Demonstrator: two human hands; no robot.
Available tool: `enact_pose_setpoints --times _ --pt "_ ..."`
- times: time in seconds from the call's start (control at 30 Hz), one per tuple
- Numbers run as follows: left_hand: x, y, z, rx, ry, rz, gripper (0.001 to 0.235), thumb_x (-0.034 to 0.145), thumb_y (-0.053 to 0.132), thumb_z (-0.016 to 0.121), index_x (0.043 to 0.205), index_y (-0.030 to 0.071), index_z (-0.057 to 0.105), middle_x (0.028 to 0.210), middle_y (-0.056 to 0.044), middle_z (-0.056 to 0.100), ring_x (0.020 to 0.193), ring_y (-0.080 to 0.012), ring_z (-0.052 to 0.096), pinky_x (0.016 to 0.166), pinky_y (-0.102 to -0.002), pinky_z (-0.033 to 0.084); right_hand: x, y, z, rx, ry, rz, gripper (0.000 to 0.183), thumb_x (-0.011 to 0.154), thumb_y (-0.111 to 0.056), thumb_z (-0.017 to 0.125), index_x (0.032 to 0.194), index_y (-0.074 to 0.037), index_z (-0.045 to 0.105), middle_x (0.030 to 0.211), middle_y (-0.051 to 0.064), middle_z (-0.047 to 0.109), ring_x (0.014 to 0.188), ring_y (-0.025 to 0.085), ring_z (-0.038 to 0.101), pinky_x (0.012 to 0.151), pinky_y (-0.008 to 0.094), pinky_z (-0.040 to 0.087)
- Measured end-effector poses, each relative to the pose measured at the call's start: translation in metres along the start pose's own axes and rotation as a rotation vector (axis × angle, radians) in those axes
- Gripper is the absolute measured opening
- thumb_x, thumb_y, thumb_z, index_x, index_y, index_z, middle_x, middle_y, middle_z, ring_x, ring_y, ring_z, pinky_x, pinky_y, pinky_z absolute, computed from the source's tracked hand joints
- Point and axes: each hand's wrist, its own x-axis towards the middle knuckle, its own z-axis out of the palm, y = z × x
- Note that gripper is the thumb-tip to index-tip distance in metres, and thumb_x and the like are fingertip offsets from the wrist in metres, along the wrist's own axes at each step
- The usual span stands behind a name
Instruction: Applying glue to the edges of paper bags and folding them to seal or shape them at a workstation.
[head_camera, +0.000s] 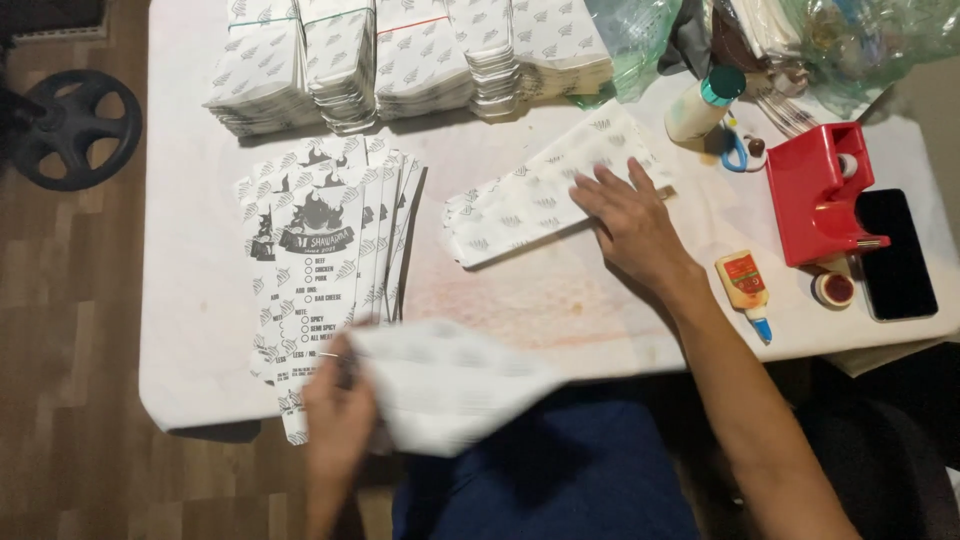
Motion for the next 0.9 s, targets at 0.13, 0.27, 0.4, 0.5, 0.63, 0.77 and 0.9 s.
enact_pose_setpoints --times 0.13,0.27,0.4,0.5,0.63,0.77,0.9 --pt "0.020 0.024 -0.026 0.267 0.338 -0.139 0.056 0.086 -0.002 0.041 0.135 0.015 0.064 0.132 -0.006 0.069 0.125 -0.0241 0.061 0.104 -0.033 0.043 -0.039 -0.052 -0.022 0.030 0.056 0.128 0.055 0.078 0.014 0.062 0.130 -0.002 0.070 0.136 0.019 0.070 0.131 0.042 0.060 0.115 0.058 0.039" --pt "0.039 -0.015 -0.015 0.736 0.431 -0.072 0.055 0.100 0.027 0.061 0.147 0.000 0.048 0.096 -0.025 0.060 0.091 -0.0470 0.060 0.077 -0.061 0.047 -0.084 -0.074 -0.029 -0.012 0.024 0.133 0.049 0.080 -0.010 0.070 0.130 -0.007 0.069 0.136 0.015 0.069 0.125 0.038 0.064 0.100 0.051 0.049" --pt "0.043 -0.024 0.009 1.106 0.685 0.274 0.053 0.088 0.009 0.081 0.135 -0.003 0.058 0.119 -0.025 0.056 0.105 -0.0371 0.053 0.083 -0.050 0.048 -0.108 -0.038 -0.070 -0.056 0.160 0.250 0.017 0.102 0.005 0.055 0.111 0.009 0.069 0.118 0.027 0.069 0.112 0.044 0.063 0.105 0.053 0.048" --pt "0.050 -0.021 0.035 0.985 0.683 0.547 0.024 0.102 0.001 0.065 0.125 -0.006 0.062 0.121 -0.027 0.061 0.111 -0.0354 0.057 0.091 -0.040 0.057 -0.147 -0.003 -0.081 -0.341 0.035 0.704 0.043 0.091 -0.010 0.082 0.129 0.008 0.071 0.121 0.032 0.060 0.120 0.050 0.046 0.094 0.059 0.047" --pt "0.035 0.002 0.099 0.538 0.193 0.916 0.024 0.096 -0.003 0.052 0.120 -0.008 0.053 0.110 -0.026 0.058 0.093 -0.0408 0.056 0.082 -0.048 0.052 -0.139 0.009 -0.091 0.033 -0.223 1.141 0.057 0.095 -0.031 0.073 0.140 0.002 0.061 0.104 0.019 0.068 0.095 0.036 0.062 0.080 0.050 0.045" --pt "0.040 -0.022 0.146 0.635 -0.132 1.112 0.026 0.094 0.008 0.073 0.111 -0.010 0.064 0.130 -0.029 0.062 0.122 -0.0467 0.061 0.104 -0.054 0.053 -0.151 0.000 -0.079 0.438 0.172 1.150 0.034 0.097 -0.022 0.074 0.122 0.000 0.069 0.108 0.014 0.068 0.098 0.022 0.066 0.090 0.032 0.054" --pt "0.045 -0.009 0.155 0.780 -0.076 1.201 0.023 0.091 0.008 0.075 0.108 -0.001 0.062 0.118 -0.018 0.062 0.112 -0.0351 0.062 0.086 -0.040 0.052 -0.152 -0.026 -0.081 0.913 0.546 1.119 0.033 0.093 -0.002 0.072 0.122 -0.004 0.055 0.115 0.012 0.066 0.102 0.017 0.068 0.096 0.029 0.061"
